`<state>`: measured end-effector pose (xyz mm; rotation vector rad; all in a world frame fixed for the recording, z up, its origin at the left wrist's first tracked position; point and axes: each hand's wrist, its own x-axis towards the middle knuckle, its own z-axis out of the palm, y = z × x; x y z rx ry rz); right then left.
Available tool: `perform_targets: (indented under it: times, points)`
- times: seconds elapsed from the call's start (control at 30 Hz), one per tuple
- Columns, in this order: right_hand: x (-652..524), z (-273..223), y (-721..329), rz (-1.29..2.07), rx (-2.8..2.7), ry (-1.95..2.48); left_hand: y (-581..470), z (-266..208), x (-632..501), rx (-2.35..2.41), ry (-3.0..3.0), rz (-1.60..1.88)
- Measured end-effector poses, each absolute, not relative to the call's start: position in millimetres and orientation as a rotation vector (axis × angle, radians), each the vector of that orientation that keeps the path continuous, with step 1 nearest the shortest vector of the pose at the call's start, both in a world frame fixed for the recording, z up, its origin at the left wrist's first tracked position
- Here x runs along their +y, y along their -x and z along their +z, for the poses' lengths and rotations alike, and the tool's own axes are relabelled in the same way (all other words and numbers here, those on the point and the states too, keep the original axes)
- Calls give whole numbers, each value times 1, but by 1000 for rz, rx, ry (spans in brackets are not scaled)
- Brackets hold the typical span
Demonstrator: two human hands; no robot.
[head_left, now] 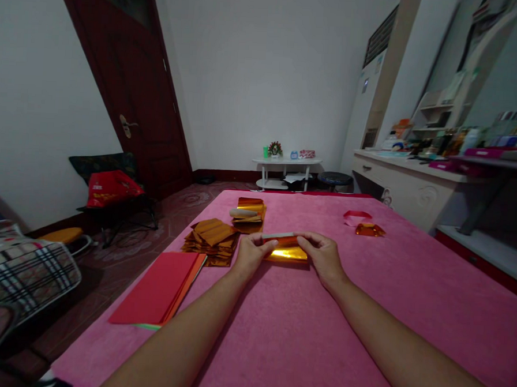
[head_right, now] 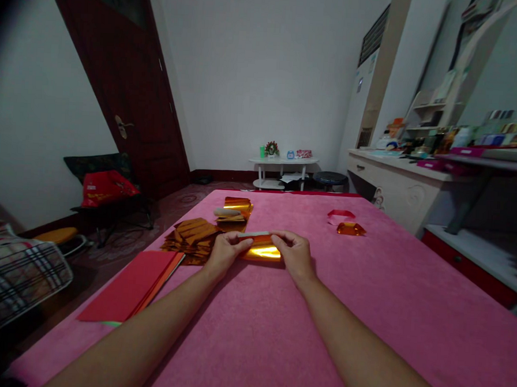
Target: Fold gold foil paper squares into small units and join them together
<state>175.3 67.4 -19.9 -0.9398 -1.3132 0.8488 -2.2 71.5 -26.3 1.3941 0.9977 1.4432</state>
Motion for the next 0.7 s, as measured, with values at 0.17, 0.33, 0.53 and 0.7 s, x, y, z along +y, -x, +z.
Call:
perform_targets:
  times: [0.17,0.33,0.53,0.7]
  points:
    - [70,-24,-176,839,-1224,960,1,-23,69,1022,-1460,1392]
    - [72,-27,-176,810,-1205,952,0,-20,66,1029,-1497,1394]
    - [70,-24,-173,891,-1195,919,1,-24,69,1013,-1483,1446]
    - [69,-24,-172,921,-1290,973,3,-23,69,1004,-1397,1460]
